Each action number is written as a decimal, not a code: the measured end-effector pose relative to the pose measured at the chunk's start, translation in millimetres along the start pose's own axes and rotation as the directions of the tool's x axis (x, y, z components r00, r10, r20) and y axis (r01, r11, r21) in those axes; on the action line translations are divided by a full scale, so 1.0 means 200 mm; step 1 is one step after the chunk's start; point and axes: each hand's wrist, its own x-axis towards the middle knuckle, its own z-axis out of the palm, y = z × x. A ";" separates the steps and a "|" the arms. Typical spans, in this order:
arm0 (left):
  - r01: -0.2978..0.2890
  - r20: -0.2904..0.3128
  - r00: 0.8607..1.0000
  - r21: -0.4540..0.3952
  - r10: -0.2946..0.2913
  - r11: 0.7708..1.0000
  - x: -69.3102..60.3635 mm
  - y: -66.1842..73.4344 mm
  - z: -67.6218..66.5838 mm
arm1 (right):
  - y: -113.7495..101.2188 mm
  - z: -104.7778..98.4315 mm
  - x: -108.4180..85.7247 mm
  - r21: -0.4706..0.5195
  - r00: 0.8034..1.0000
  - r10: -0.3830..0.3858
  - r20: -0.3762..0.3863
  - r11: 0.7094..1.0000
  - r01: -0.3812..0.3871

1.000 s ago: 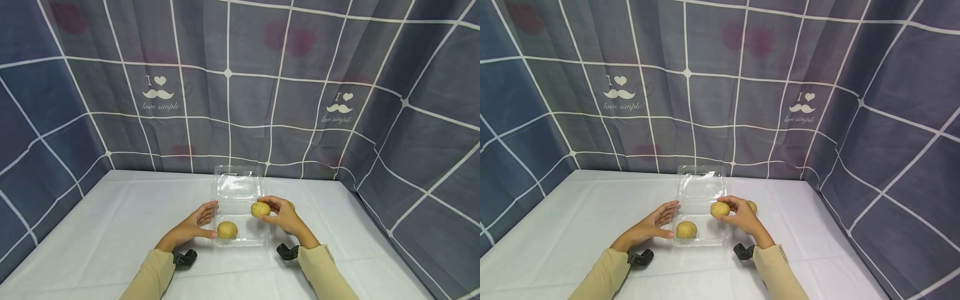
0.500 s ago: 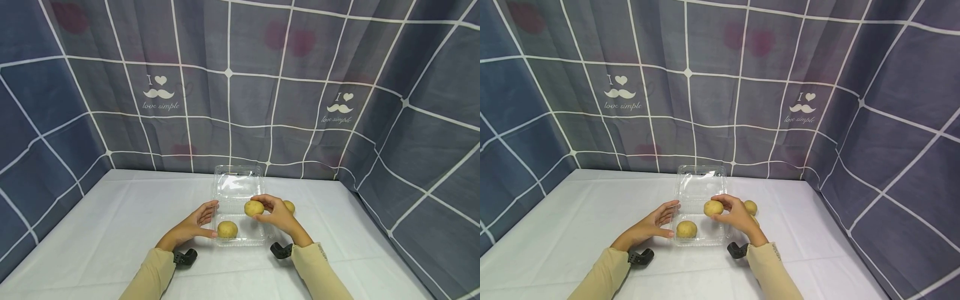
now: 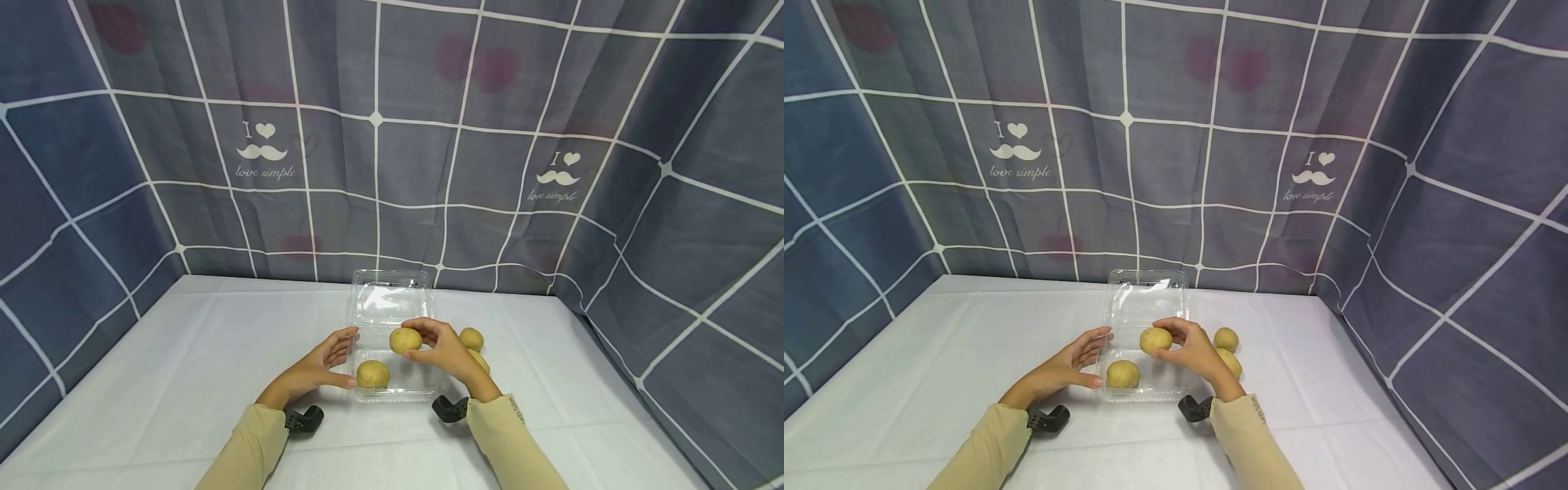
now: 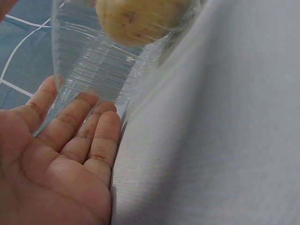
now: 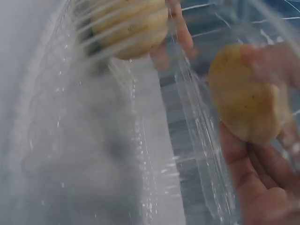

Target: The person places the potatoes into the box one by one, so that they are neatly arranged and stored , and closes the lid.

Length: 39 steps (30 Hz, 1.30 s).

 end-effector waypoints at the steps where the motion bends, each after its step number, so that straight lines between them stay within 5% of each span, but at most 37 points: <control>1: 0.001 0.000 1.000 -0.001 -0.001 1.000 0.00 0.00 0.00 | 0.00 0.01 0.00 -0.002 1.000 0.000 0.000 1.000 0.000; 15: 0.007 0.000 1.000 -0.003 -0.007 1.000 0.00 0.00 0.00 | -0.02 0.06 0.04 -0.023 1.000 0.022 -0.001 1.000 -0.022; 25: -0.004 0.007 1.000 0.002 0.004 1.000 0.00 -0.01 0.00 | -0.01 0.12 0.07 0.049 0.999 0.052 -0.013 0.997 -0.052; 39: -0.006 0.007 1.000 0.000 0.006 1.000 0.00 -0.01 0.00 | -0.02 0.21 0.10 0.013 0.976 0.196 -0.090 0.981 -0.196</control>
